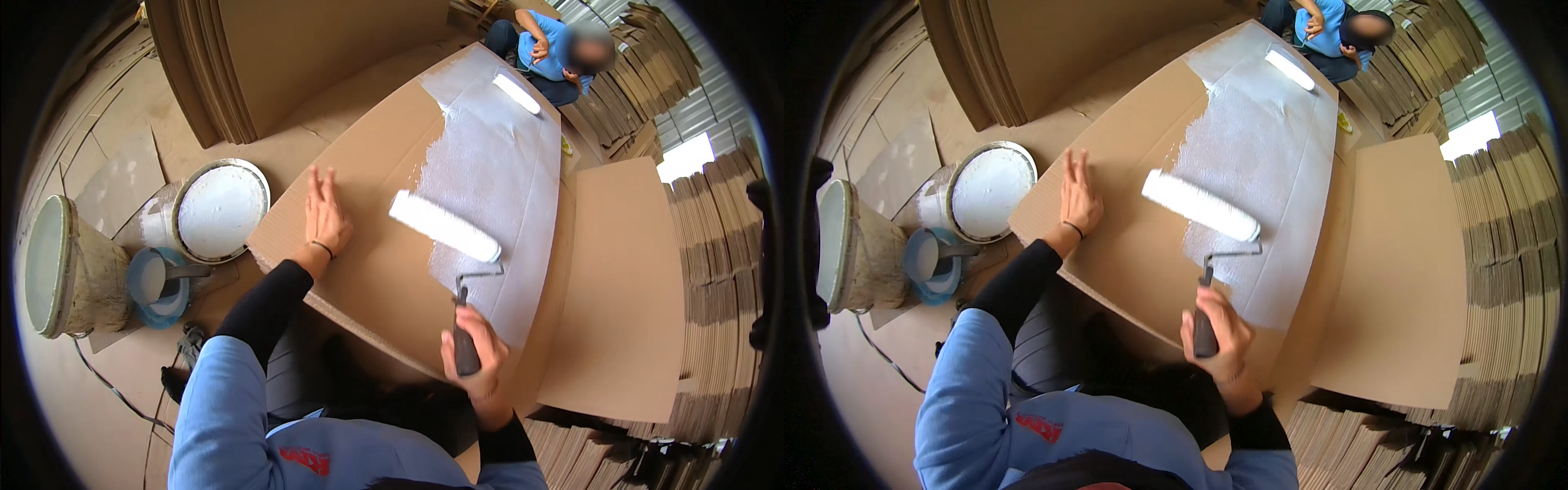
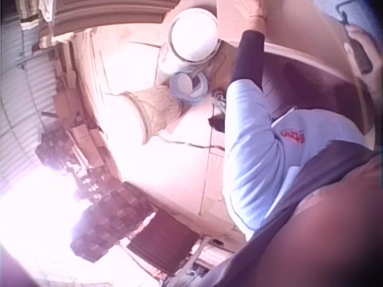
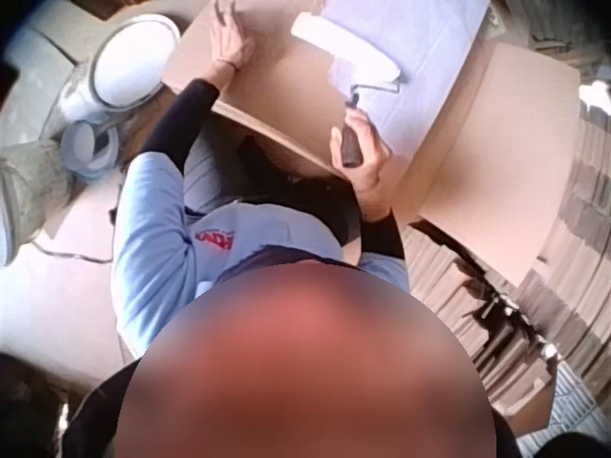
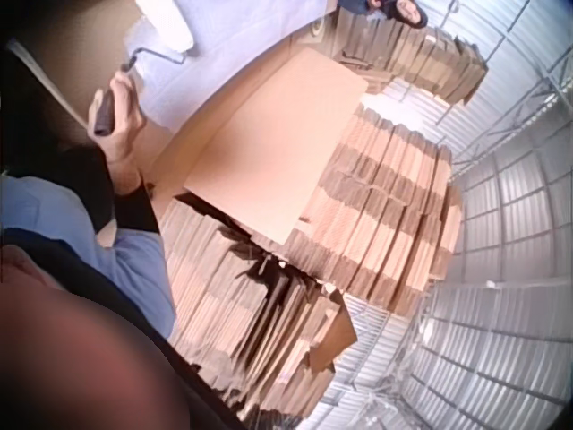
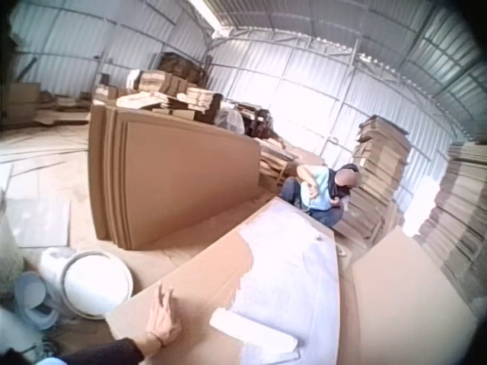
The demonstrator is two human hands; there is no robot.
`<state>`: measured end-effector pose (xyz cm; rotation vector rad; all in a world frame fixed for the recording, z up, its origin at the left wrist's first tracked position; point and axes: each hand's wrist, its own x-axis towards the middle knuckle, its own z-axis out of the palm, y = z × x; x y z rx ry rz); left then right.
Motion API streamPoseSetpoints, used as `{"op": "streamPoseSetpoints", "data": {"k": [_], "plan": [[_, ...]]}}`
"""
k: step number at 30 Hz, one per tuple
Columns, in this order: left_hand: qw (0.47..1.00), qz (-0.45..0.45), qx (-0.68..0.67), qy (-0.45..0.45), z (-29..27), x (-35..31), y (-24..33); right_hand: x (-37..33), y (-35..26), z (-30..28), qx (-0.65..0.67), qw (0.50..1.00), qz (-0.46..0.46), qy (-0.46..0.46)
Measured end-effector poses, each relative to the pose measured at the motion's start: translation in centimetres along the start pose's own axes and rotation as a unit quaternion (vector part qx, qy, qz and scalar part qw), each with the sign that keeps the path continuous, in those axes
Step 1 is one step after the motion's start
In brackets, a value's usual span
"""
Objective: The person applies white paint to large cardboard sheets using a paint roller. They repeatedly dip the roller into a container, spread the paint evenly across the surface, and stack the finished sheets. A coworker is visible in the background performing the same task.
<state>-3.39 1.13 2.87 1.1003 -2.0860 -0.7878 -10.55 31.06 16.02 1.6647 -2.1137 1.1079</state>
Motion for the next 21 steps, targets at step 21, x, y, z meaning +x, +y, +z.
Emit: {"op": "streamPoseSetpoints", "data": {"k": [21], "plan": [[0.970,-0.211,-0.008,0.120,-7.2,-18.3,-17.8,14.3,14.1,7.5,0.081,0.995,0.019,0.046]]}}
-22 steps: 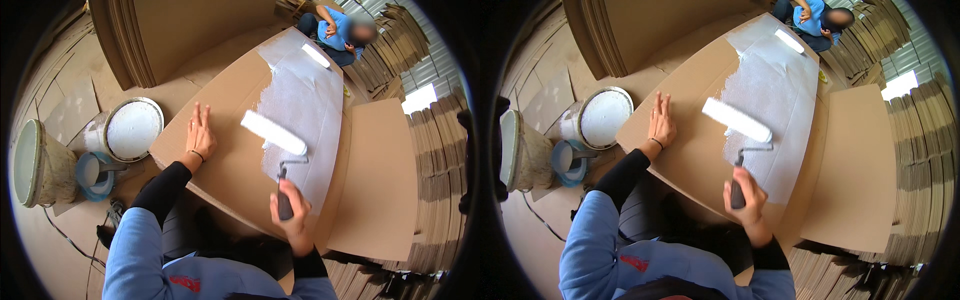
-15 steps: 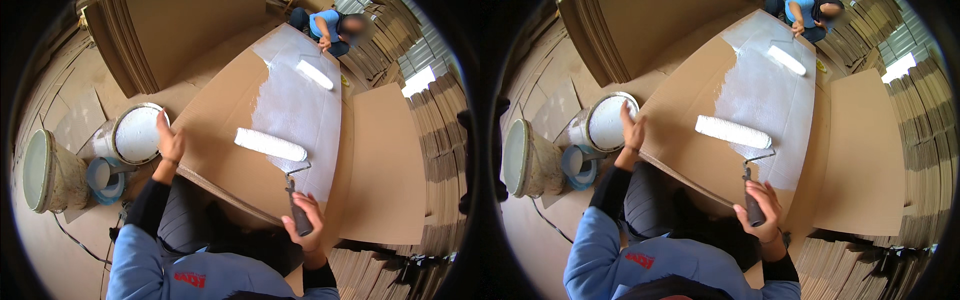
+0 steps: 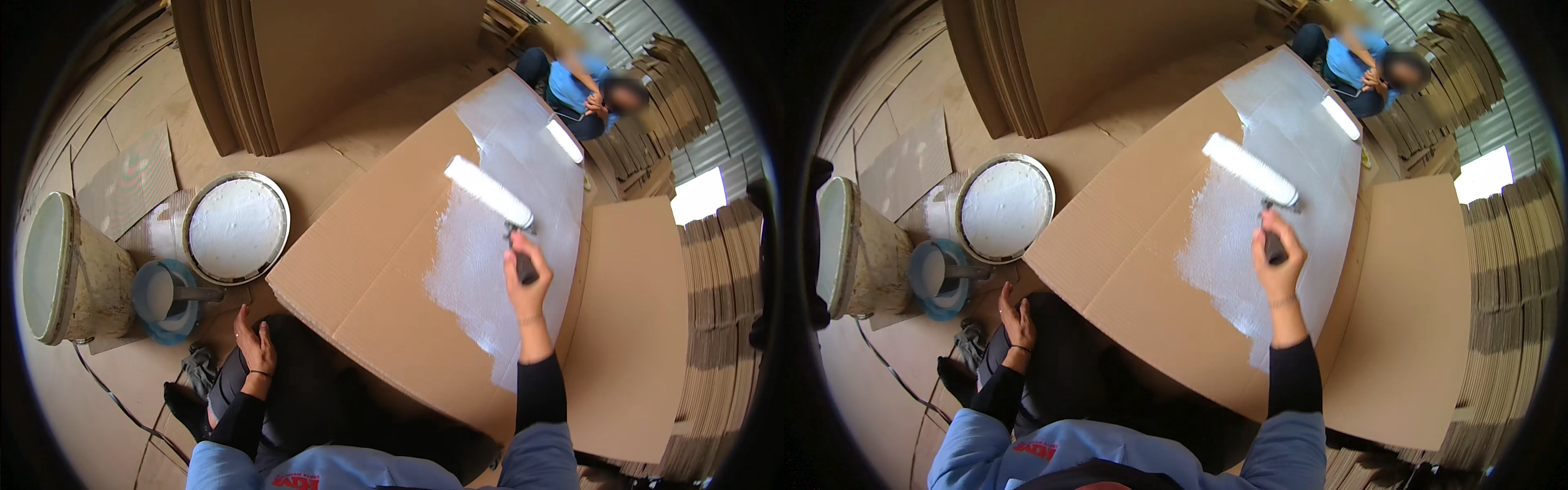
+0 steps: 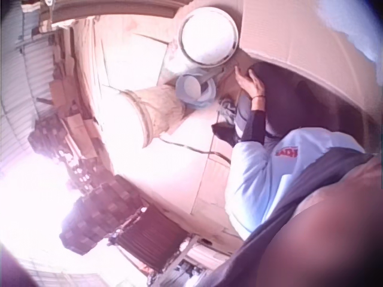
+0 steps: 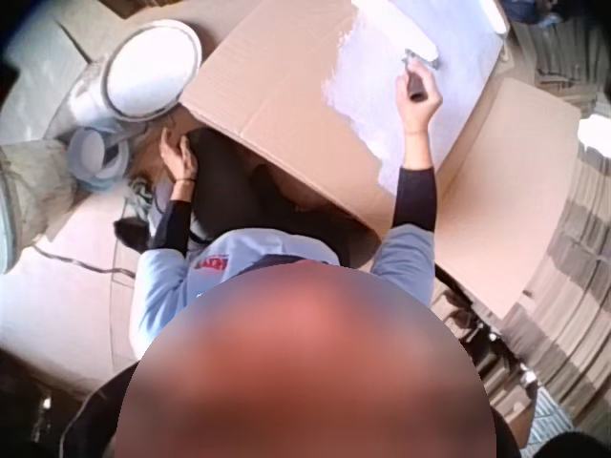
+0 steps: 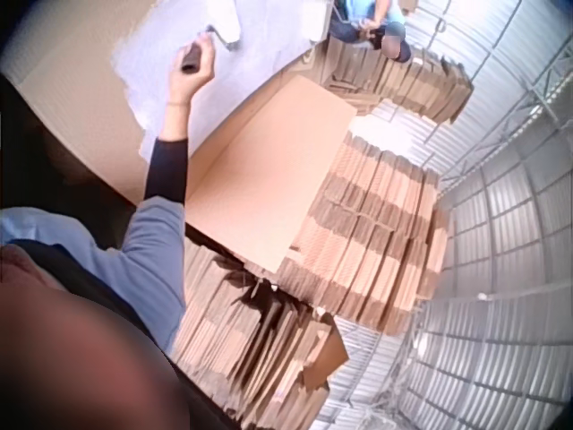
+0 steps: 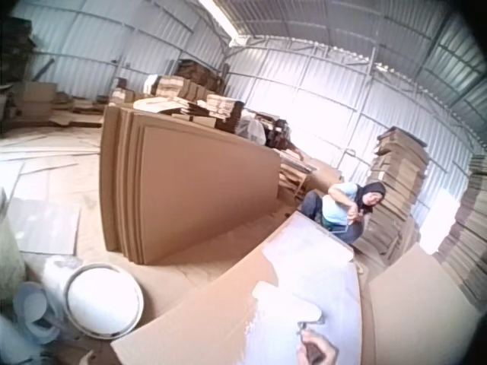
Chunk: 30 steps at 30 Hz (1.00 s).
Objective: The person applies white paint to large cardboard sheets using a paint roller. They repeatedly dip the roller into a container, spread the paint evenly across the surface, and stack the finished sheets. A coworker is visible in the background performing the same task.
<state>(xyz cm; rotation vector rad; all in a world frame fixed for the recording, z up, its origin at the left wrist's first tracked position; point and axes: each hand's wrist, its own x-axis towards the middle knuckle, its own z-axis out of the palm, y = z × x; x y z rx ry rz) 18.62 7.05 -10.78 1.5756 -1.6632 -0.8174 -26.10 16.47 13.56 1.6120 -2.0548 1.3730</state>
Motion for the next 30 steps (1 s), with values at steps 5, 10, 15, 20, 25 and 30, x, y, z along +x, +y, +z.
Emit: {"op": "streamPoseSetpoints", "data": {"k": [5,10,15,20,25,30], "plan": [[0.982,-0.052,0.176,-0.048,1.0,0.5,2.2,12.5,10.4,7.6,-0.115,0.993,-0.029,0.024],[0.971,-0.079,0.212,-0.077,1.0,1.0,3.1,16.1,10.6,11.2,-0.220,0.975,0.022,0.026],[0.963,-0.073,0.243,-0.094,1.1,1.2,3.4,7.1,-0.7,8.5,-0.166,0.978,-0.117,-0.039],[0.966,-0.084,0.221,-0.108,0.7,1.1,3.4,-1.3,-18.0,2.5,-0.098,0.965,-0.148,-0.192],[0.965,-0.081,0.223,-0.108,0.7,1.1,3.2,1.0,-16.5,3.3,-0.049,0.977,-0.141,-0.153],[0.964,-0.073,0.236,-0.096,0.9,1.2,3.3,9.0,-1.3,9.8,-0.173,0.962,-0.172,-0.120]]}}
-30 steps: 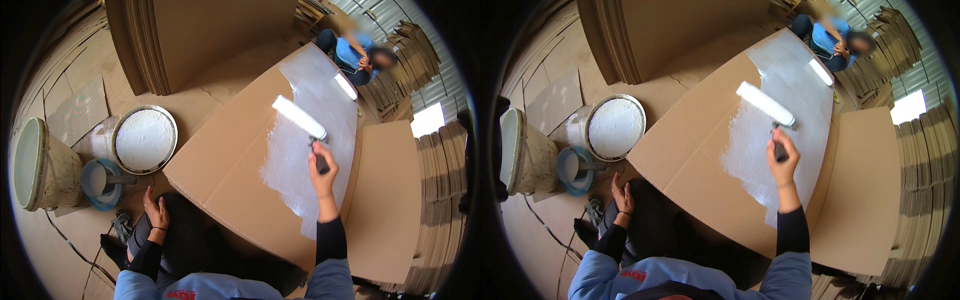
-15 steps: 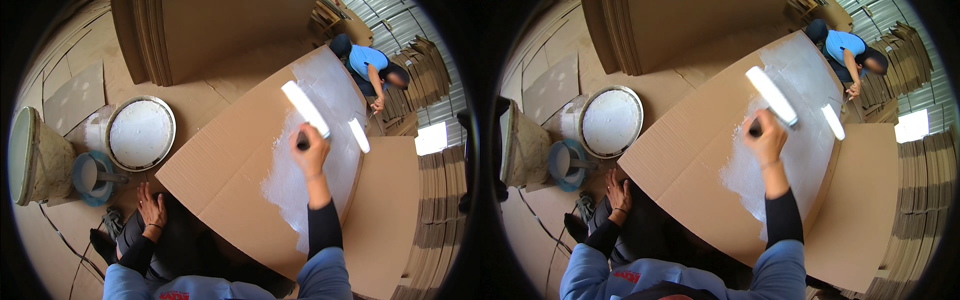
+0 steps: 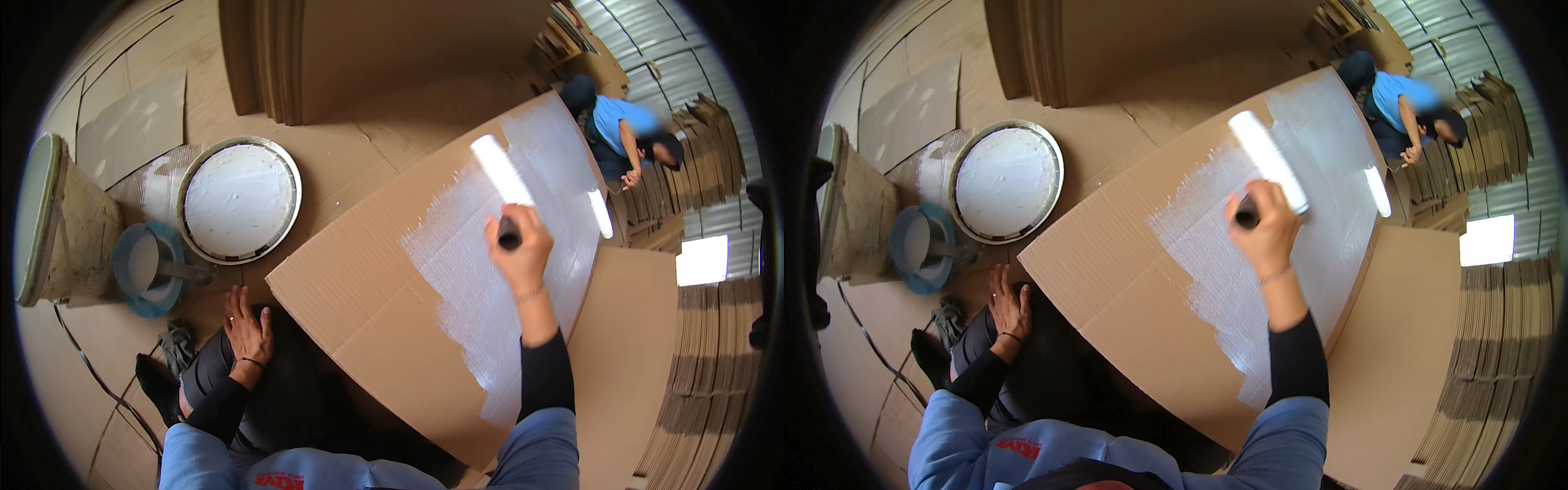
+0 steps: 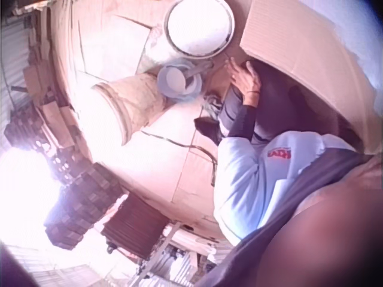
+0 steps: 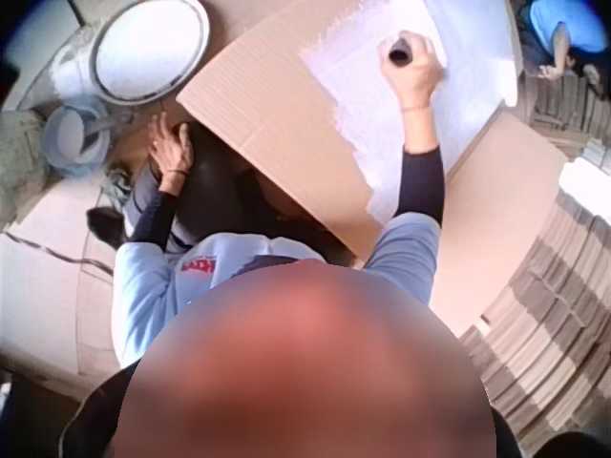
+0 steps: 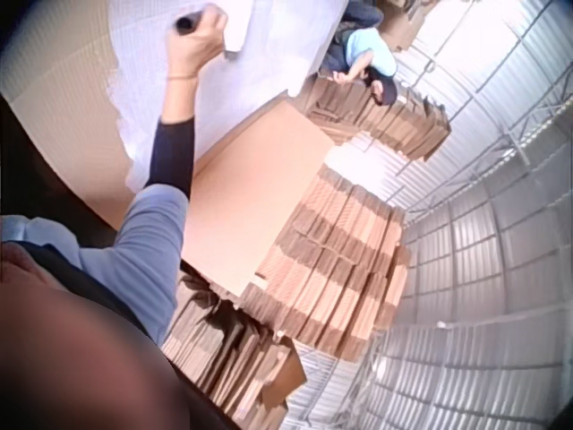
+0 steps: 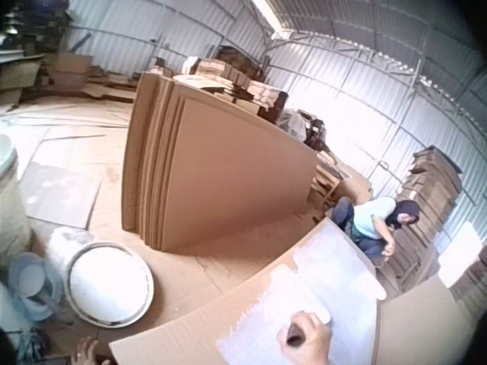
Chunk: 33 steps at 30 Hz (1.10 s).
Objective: The person applies white paint to large cardboard sheets using a paint roller. They repeatedly dip the roller into a container, spread the paint evenly across the surface, and stack the finished sheets. A coworker is visible in the background performing the same task.
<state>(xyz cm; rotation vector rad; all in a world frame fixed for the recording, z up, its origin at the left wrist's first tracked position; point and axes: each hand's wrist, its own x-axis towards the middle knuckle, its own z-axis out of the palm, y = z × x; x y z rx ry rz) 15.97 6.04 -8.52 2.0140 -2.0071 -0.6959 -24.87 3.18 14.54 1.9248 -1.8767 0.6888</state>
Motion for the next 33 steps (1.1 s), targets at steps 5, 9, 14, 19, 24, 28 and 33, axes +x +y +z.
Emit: {"op": "streamPoseSetpoints", "data": {"k": [5,9,14,19,24,28,33], "plan": [[1.000,-0.006,-0.002,0.014,-0.1,-0.1,0.5,6.1,10.8,6.2,-0.033,0.997,0.075,0.008],[1.000,-0.013,0.008,-0.004,-0.3,0.2,0.7,7.0,7.8,6.3,-0.078,0.993,0.082,-0.016],[1.000,-0.006,-0.008,-0.007,-0.3,-0.1,0.6,0.7,-7.4,-2.4,0.010,0.993,-0.068,-0.100],[1.000,0.008,-0.014,-0.007,-0.1,-0.2,-0.1,-1.9,-18.8,-11.1,0.167,0.971,-0.082,-0.149],[1.000,-0.003,0.001,-0.018,0.1,-0.1,-0.3,-1.4,-14.8,-7.1,0.123,0.989,-0.028,-0.081],[1.000,0.006,-0.004,-0.007,-0.1,0.1,-0.1,1.7,-4.1,0.9,0.003,0.997,-0.015,-0.070],[1.000,-0.016,-0.008,-0.022,-0.2,0.1,0.2,6.4,9.0,7.8,-0.042,0.998,0.027,-0.033]]}}
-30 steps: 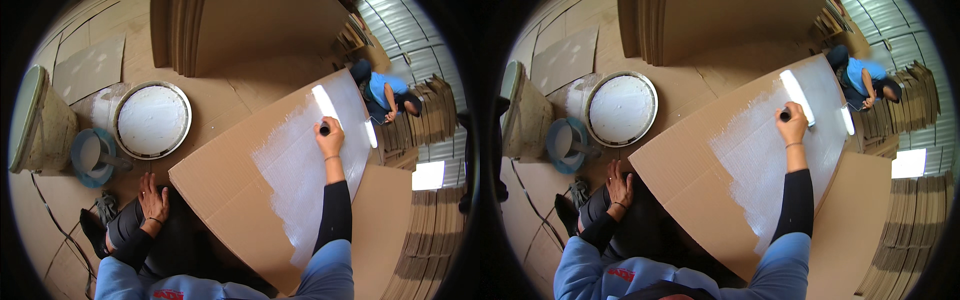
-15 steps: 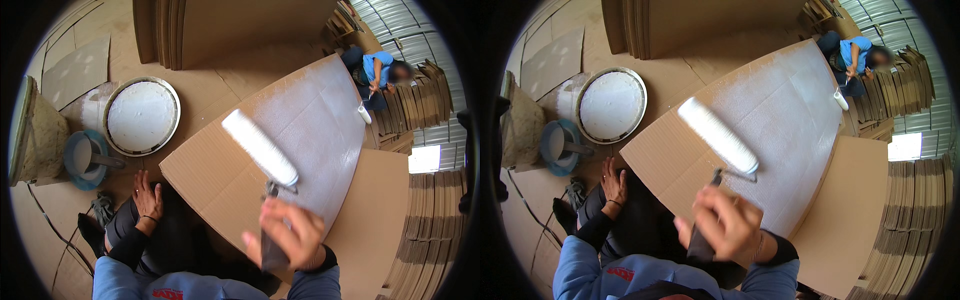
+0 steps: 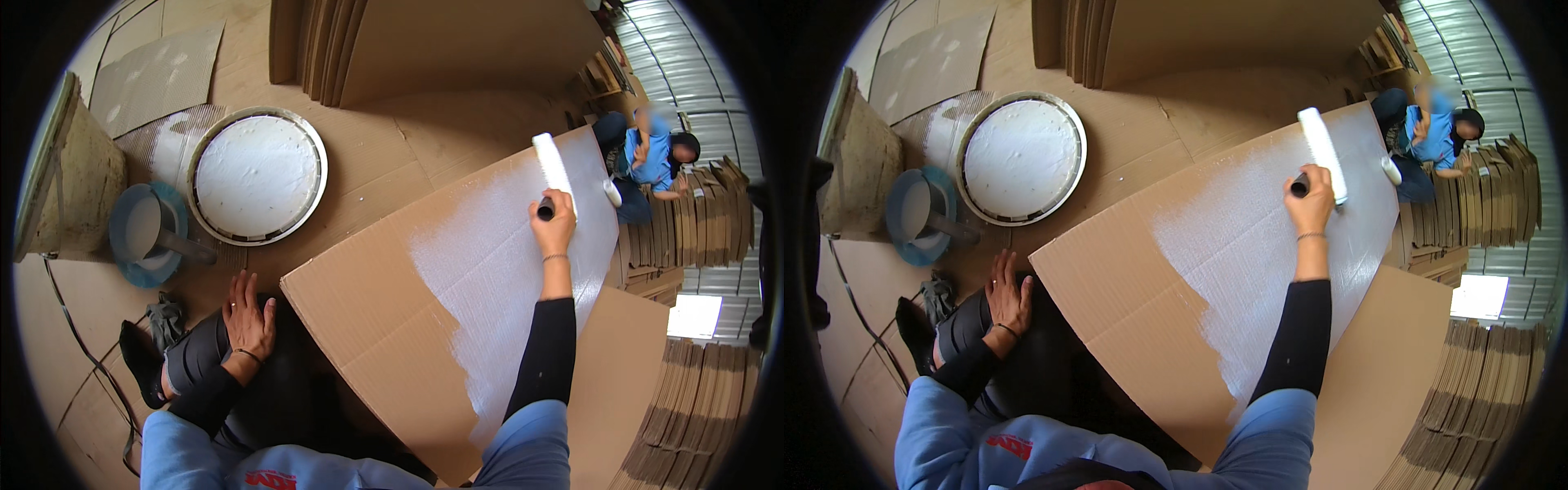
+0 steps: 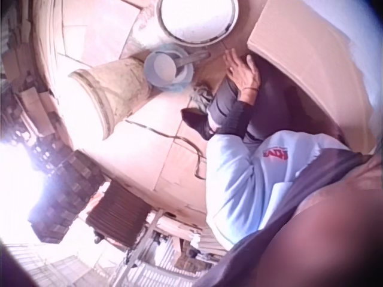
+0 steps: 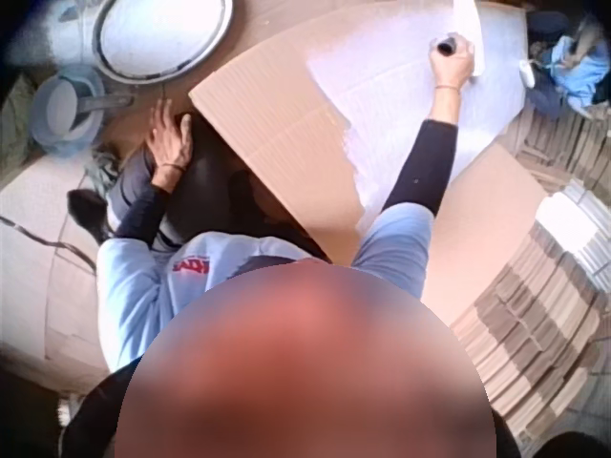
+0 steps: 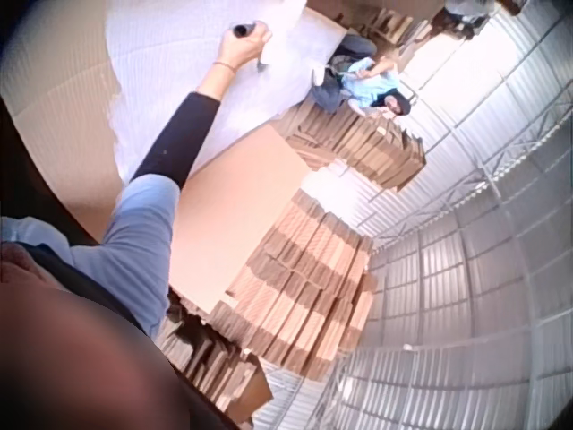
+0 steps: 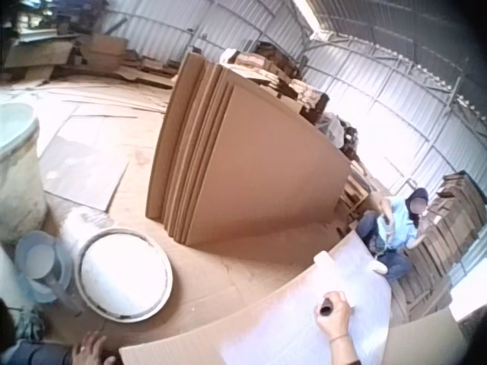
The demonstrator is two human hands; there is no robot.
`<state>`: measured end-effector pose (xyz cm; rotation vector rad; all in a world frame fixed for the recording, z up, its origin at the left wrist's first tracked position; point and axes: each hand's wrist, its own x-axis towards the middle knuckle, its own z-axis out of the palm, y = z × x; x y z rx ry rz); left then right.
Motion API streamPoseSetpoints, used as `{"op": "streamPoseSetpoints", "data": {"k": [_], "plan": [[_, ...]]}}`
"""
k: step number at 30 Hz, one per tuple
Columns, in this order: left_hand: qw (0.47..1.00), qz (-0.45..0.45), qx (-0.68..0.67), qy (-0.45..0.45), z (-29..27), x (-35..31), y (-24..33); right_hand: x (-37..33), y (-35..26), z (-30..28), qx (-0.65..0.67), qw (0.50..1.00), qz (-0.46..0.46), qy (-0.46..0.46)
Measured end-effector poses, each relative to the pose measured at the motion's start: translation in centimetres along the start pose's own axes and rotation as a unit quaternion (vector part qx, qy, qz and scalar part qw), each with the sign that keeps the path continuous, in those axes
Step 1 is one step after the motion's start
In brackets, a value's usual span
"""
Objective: The person applies white paint to large cardboard sheets using a paint roller. They repeatedly dip the roller into a container, spread the paint evenly across the surface, and stack the finished sheets. A coworker is visible in the background performing the same task.
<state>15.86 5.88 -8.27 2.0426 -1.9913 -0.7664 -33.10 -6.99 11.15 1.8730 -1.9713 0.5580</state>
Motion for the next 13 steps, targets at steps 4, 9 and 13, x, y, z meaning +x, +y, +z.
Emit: {"op": "streamPoseSetpoints", "data": {"k": [4,9,13], "plan": [[1.000,-0.015,-0.002,-0.010,-0.3,0.1,0.3,1.2,1.7,2.2,-0.038,0.999,0.025,0.002],[1.000,-0.004,-0.013,-0.007,-0.3,0.0,0.2,-3.2,-7.4,-1.9,-0.071,0.996,-0.037,-0.040],[1.000,0.003,-0.009,-0.006,-0.1,-0.1,0.1,-8.5,-16.6,-9.3,0.017,0.990,-0.118,-0.075]]}}
